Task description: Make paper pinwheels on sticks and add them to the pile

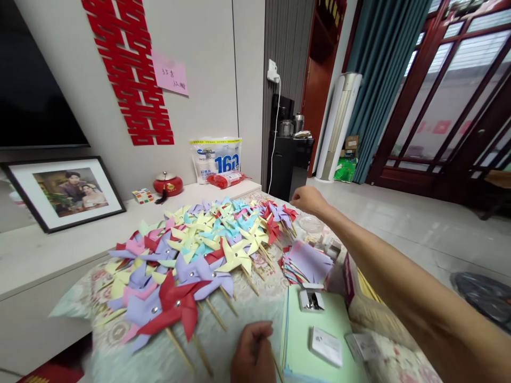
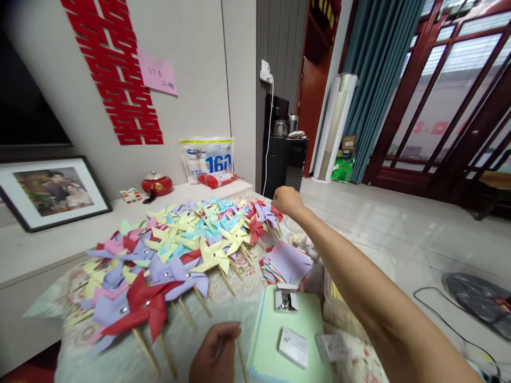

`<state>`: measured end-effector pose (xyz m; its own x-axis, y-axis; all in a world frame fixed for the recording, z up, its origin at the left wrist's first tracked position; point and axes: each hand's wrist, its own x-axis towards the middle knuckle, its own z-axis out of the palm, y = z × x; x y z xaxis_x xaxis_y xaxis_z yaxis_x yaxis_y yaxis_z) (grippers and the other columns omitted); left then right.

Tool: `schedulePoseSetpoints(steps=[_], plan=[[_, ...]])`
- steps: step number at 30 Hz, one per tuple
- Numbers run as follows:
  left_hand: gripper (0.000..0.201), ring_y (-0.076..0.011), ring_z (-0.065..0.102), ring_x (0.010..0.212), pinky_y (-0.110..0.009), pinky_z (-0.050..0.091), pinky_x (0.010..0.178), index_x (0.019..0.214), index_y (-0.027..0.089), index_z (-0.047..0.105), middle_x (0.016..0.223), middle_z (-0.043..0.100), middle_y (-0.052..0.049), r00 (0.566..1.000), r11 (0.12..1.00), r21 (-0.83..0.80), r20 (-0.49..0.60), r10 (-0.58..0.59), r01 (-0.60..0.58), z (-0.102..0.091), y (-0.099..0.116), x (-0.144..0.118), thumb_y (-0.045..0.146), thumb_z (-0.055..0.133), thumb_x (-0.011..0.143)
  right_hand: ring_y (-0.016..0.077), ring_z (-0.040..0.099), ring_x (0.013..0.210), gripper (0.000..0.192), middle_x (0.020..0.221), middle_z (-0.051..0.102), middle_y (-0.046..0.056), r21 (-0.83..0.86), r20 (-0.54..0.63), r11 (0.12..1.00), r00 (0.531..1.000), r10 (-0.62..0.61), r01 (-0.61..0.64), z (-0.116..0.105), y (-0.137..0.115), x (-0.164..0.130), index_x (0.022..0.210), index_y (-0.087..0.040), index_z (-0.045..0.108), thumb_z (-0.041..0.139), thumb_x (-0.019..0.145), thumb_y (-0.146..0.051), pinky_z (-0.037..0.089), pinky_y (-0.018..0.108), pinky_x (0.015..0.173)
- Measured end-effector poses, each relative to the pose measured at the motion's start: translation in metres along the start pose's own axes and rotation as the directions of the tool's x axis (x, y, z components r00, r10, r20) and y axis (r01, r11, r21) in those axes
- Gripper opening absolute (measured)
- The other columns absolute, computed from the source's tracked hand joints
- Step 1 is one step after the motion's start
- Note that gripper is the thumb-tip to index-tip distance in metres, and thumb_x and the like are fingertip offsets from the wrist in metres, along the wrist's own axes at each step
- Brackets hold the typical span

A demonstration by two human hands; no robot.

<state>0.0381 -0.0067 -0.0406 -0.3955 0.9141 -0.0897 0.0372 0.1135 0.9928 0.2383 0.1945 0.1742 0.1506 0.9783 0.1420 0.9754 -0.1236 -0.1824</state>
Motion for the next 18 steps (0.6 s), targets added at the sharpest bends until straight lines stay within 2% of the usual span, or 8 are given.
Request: schedulePoseSetpoints(steps=[2, 4, 6, 7, 10, 13, 16, 18], plan=[[0.017, -0.0292, 0.071, 0.085, -0.038, 0.052, 0.080, 0.069, 0.022, 0.073, 0.080, 0.078, -0.006, 1.000, 0.999, -0.043, 0.002, 0.005, -0.005, -0.001, 0.003, 0.000, 0.035, 0.062, 0.068, 0.0217, 0.067, 0.100, 0.015, 0.101, 0.075, 0.007, 0.046, -0.050, 0.993, 0.993, -0.109, 0.111, -0.012, -0.012, -0.035, 0.098, -0.016, 0.075, 0.065, 0.093, -0.025, 0.046, 0.026, 0.082], [0.018, -0.0295, 0.071, 0.085, -0.040, 0.053, 0.082, 0.071, 0.021, 0.073, 0.081, 0.078, -0.007, 1.000, 0.995, -0.095, 0.024, -0.008, 0.010, -0.002, 0.004, 0.001, 0.035, 0.064, 0.067, 0.0166, 0.068, 0.089, 0.015, 0.093, 0.076, 0.002, 0.099, -0.081, 0.971, 0.974, -0.210, 0.218, -0.014, -0.020, -0.078, 0.100, -0.020, 0.075, 0.064, 0.093, -0.027, 0.043, 0.023, 0.075], [0.018, -0.0288, 0.072, 0.085, -0.041, 0.053, 0.084, 0.072, 0.020, 0.073, 0.080, 0.077, -0.007, 0.998, 0.993, -0.114, 0.069, -0.004, 0.012, -0.003, 0.004, 0.002, 0.034, 0.065, 0.066, 0.0148, 0.066, 0.076, 0.010, 0.080, 0.074, 0.001, 0.213, -0.144, 0.895, 0.919, -0.367, 0.391, -0.006, -0.022, -0.127, 0.092, -0.019, 0.075, 0.065, 0.091, -0.023, 0.040, 0.023, 0.068], [0.017, -0.0283, 0.071, 0.083, -0.041, 0.053, 0.084, 0.072, 0.020, 0.073, 0.079, 0.077, -0.007, 0.998, 0.994, -0.108, 0.065, -0.001, 0.008, -0.004, 0.004, 0.003, 0.033, 0.064, 0.065, 0.0144, 0.065, 0.072, 0.009, 0.078, 0.074, 0.001, 0.268, -0.135, 0.866, 0.906, -0.401, 0.423, 0.001, -0.021, -0.152, 0.090, -0.019, 0.074, 0.065, 0.090, -0.021, 0.039, 0.023, 0.066], [0.016, -0.0259, 0.070, 0.080, -0.039, 0.053, 0.083, 0.076, 0.019, 0.072, 0.079, 0.076, -0.006, 0.997, 0.994, -0.100, 0.069, 0.044, -0.037, -0.006, 0.006, 0.003, 0.030, 0.063, 0.067, 0.0152, 0.065, 0.076, 0.010, 0.084, 0.074, 0.002, 0.453, -0.012, 0.782, 0.880, -0.475, 0.428, 0.032, -0.013, -0.222, 0.092, -0.020, 0.072, 0.062, 0.090, -0.020, 0.043, 0.024, 0.070], [0.015, -0.0246, 0.070, 0.077, -0.038, 0.053, 0.081, 0.077, 0.018, 0.072, 0.076, 0.075, -0.006, 0.997, 0.992, -0.116, 0.041, 0.058, -0.053, -0.005, 0.008, 0.003, 0.027, 0.063, 0.067, 0.0152, 0.064, 0.076, 0.011, 0.084, 0.073, 0.001, 0.554, 0.166, 0.770, 0.864, -0.475, 0.316, 0.060, -0.001, -0.274, 0.088, -0.021, 0.070, 0.061, 0.087, -0.015, 0.043, 0.023, 0.069], [0.015, -0.0238, 0.069, 0.077, -0.037, 0.052, 0.080, 0.077, 0.018, 0.071, 0.076, 0.074, -0.006, 0.997, 0.990, -0.129, 0.042, 0.066, -0.060, -0.004, 0.007, 0.004, 0.025, 0.062, 0.068, 0.0138, 0.061, 0.070, 0.010, 0.079, 0.070, -0.001, 0.602, 0.269, 0.768, 0.850, -0.453, 0.219, 0.076, 0.014, -0.304, 0.085, -0.021, 0.068, 0.061, 0.087, -0.015, 0.041, 0.021, 0.066], [0.015, -0.0233, 0.069, 0.077, -0.037, 0.052, 0.081, 0.076, 0.018, 0.071, 0.075, 0.074, -0.006, 0.997, 0.990, -0.127, 0.040, 0.067, -0.062, -0.003, 0.006, 0.004, 0.025, 0.062, 0.068, 0.0137, 0.060, 0.069, 0.010, 0.077, 0.069, -0.001, 0.601, 0.286, 0.778, 0.858, -0.426, 0.186, 0.081, 0.027, -0.312, 0.083, -0.021, 0.067, 0.060, 0.088, -0.016, 0.041, 0.022, 0.065]])
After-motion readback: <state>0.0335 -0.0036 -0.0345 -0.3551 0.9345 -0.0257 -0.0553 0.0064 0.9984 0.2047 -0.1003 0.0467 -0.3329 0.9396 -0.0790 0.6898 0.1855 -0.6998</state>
